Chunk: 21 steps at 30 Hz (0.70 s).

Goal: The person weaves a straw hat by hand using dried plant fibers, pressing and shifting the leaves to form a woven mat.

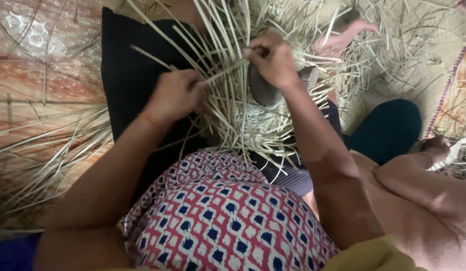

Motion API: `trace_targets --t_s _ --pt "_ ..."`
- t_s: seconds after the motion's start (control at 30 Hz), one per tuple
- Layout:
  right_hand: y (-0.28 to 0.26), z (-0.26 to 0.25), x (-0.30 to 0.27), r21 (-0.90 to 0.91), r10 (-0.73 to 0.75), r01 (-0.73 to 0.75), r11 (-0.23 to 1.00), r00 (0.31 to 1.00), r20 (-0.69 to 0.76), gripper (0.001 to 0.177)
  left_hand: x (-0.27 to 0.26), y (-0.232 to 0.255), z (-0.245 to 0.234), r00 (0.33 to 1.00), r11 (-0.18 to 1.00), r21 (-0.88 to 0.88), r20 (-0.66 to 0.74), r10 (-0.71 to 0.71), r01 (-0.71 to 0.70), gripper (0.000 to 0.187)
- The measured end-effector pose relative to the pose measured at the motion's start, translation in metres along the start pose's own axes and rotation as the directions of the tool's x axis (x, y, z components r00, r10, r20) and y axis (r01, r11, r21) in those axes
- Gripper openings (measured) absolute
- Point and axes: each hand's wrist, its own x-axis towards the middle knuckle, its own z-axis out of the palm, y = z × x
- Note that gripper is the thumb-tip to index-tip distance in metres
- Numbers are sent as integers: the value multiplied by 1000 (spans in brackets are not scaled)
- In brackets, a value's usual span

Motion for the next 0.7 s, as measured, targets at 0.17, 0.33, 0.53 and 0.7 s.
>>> trace_targets --t_s 0.17,0.33,0.53,0.7 --pt "-19 -21 -16 56 87 -95 994 988 131 40 -16 -27 -11 983 921 389 -176 43 29 22" --pt "-44 -19 -36 -197 432 -392 899 871 236 69 -12 -44 11 988 958 280 -152 -21 64 19" --pt "-54 -22 -49 -225 350 -289 931 884 310 97 -21 -26 14 968 978 165 -234 -86 126 24" --pt "-40 -16 -59 -409 342 -191 892 877 338 113 -17 -25 15 969 985 -8 -179 -172 174 29"
